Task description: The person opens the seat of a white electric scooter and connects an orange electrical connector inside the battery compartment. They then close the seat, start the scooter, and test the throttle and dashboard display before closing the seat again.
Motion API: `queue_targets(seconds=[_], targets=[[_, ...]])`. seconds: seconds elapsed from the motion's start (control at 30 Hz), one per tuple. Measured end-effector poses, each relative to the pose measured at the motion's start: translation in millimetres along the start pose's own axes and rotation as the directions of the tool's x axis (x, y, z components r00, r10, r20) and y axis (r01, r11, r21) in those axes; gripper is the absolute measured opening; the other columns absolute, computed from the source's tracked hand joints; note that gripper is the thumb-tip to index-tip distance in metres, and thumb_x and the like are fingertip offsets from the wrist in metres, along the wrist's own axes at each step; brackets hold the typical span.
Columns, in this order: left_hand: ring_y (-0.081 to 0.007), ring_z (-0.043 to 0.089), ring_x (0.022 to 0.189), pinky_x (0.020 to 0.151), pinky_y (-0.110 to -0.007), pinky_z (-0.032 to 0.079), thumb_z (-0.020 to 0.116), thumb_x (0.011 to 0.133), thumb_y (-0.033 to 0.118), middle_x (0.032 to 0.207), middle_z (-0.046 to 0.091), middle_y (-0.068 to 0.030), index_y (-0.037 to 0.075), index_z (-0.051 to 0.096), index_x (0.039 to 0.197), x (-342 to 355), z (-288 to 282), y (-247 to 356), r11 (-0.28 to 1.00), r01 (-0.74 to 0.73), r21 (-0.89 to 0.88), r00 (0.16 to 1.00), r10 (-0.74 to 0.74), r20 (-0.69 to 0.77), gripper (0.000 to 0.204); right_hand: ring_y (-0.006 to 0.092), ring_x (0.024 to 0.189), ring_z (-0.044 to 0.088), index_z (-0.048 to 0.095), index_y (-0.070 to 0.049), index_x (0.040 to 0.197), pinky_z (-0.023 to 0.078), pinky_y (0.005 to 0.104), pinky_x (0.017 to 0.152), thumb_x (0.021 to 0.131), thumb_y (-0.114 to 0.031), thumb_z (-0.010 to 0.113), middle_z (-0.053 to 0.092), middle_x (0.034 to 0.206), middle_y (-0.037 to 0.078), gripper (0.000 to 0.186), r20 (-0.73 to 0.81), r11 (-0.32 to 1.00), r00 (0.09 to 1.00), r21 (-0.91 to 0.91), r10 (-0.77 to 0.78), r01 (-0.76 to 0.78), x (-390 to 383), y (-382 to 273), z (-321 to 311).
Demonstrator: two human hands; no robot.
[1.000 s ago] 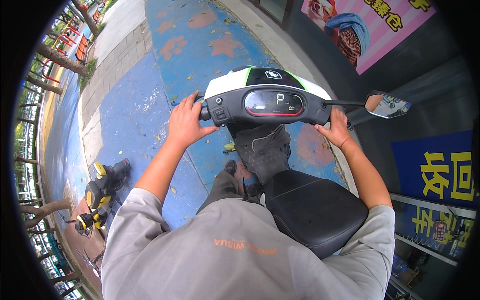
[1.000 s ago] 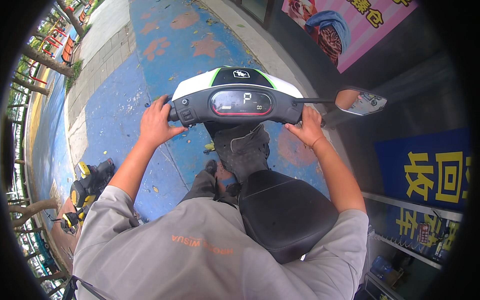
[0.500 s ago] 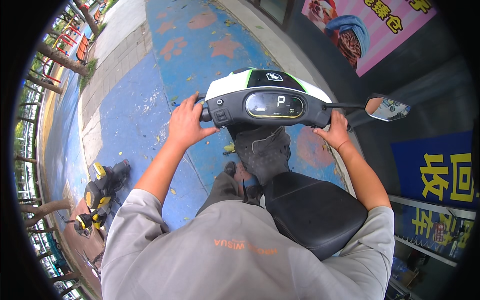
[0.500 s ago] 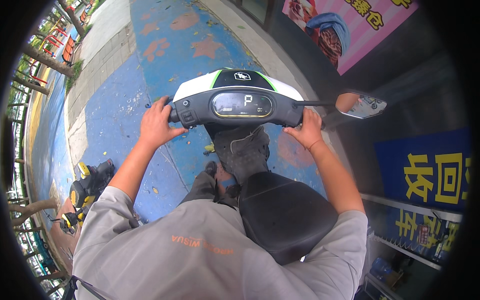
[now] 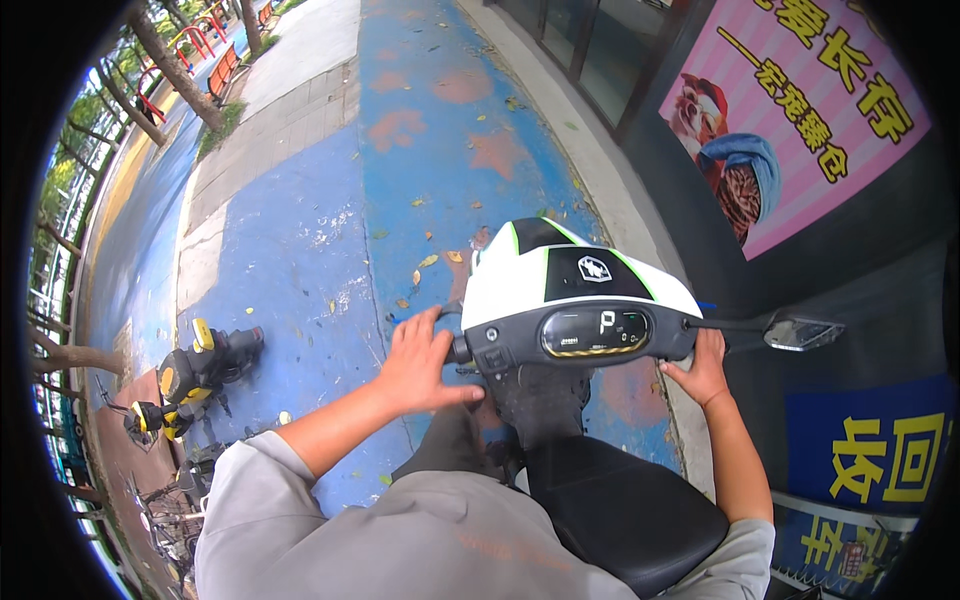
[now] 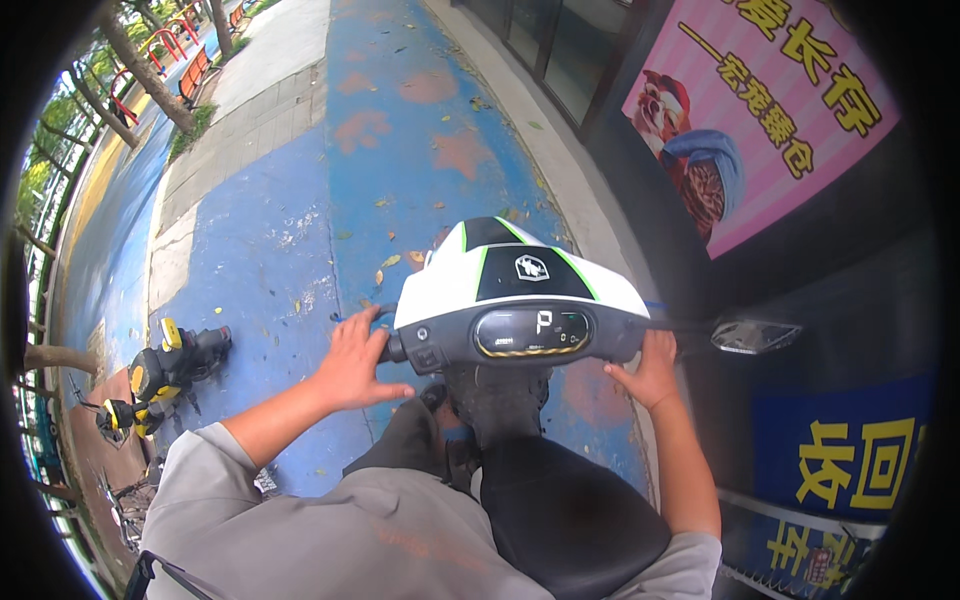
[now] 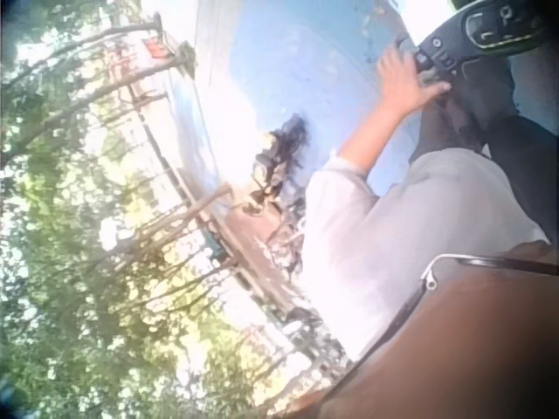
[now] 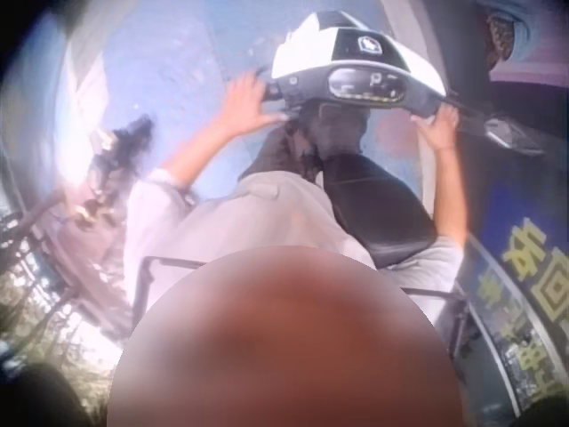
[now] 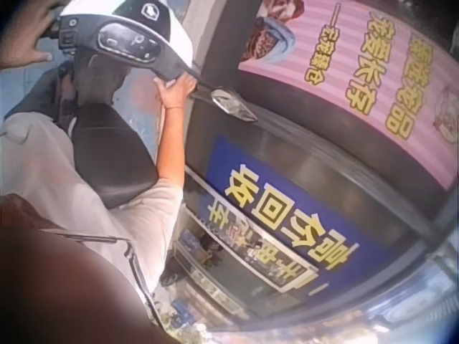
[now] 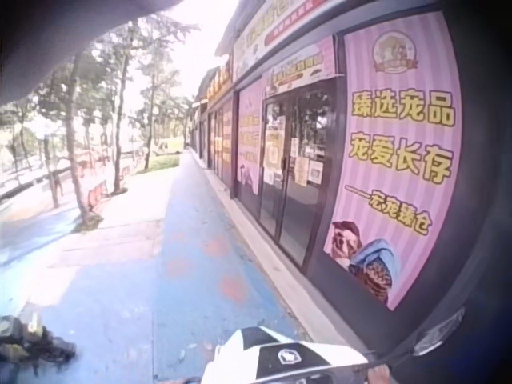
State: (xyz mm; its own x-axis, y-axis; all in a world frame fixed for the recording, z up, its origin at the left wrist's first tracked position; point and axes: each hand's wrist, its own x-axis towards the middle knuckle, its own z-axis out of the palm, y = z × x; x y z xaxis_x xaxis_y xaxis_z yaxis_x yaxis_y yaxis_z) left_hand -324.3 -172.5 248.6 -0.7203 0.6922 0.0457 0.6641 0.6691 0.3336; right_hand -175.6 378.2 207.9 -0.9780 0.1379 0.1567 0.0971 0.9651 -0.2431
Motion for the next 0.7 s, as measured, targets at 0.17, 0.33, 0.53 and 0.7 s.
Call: queue_targets(seconds=[0.17, 0.33, 0.53, 0.7], targets=[[-0.0476, 0.059, 0.122, 0.109, -0.056, 0.045, 0.073, 0.101, 0.063, 0.136, 0.060, -0.0313, -0.002, 0.072, 0.112, 50.9, -37.1, -36.8, 0.965, 0.073, -0.252, 0.945, 0.014, 0.326, 0.066, 0.0511, 0.154, 0.038, 0.047, -0.002, 0.158, 0.020, 0.0627, 0.135, 0.071, -0.042, 0.099, 0.048, 0.159, 0.027, 0.109, 0.207, 0.996, 0.975, 0.013, 0.080, -0.085, 1.9, -8.2, -27.9], [-0.0306, 0.068, 0.099, 0.091, -0.043, 0.052, 0.051, 0.118, 0.050, 0.106, 0.072, -0.0178, -0.003, 0.076, 0.112, 179.4, 41.8, -118.9, 0.684, 0.252, -0.684, 0.963, -0.247, 0.107, 0.059, 0.0572, 0.164, 0.021, 0.023, 0.009, 0.171, 0.016, 0.0639, 0.137, 0.072, -0.063, 0.096, 0.026, 0.175, 0.037, 0.143, 0.283, 0.984, 0.943, -0.051, 0.176, -0.168, -54.9, 31.8, -4.1], [-0.0231, 0.068, 0.117, 0.107, -0.040, 0.053, 0.054, 0.117, 0.053, 0.124, 0.076, -0.0109, 0.000, 0.073, 0.134, 340.6, 203.6, -255.1, 0.188, 0.494, -0.849, 0.827, -0.404, 0.392, 0.058, 0.0530, 0.167, 0.019, 0.011, 0.011, 0.174, 0.016, 0.0602, 0.138, 0.068, -0.083, 0.090, 0.020, 0.178, 0.036, 0.162, 0.258, 0.962, 0.935, 0.058, 0.245, -0.268, -59.6, 35.5, -2.4], [-0.0221, 0.068, 0.112, 0.100, -0.041, 0.054, 0.060, 0.114, 0.056, 0.122, 0.074, -0.0078, 0.004, 0.072, 0.133, 373.0, 305.5, -318.5, 0.118, 0.511, -0.851, 0.776, -0.489, 0.398, 0.057, 0.0444, 0.167, 0.024, 0.006, 0.012, 0.174, 0.022, 0.0530, 0.137, 0.068, -0.057, 0.096, 0.015, 0.180, 0.032, 0.155, 0.327, 0.883, 0.896, 0.261, 0.300, -0.390, -26.4, 21.8, -12.9]])
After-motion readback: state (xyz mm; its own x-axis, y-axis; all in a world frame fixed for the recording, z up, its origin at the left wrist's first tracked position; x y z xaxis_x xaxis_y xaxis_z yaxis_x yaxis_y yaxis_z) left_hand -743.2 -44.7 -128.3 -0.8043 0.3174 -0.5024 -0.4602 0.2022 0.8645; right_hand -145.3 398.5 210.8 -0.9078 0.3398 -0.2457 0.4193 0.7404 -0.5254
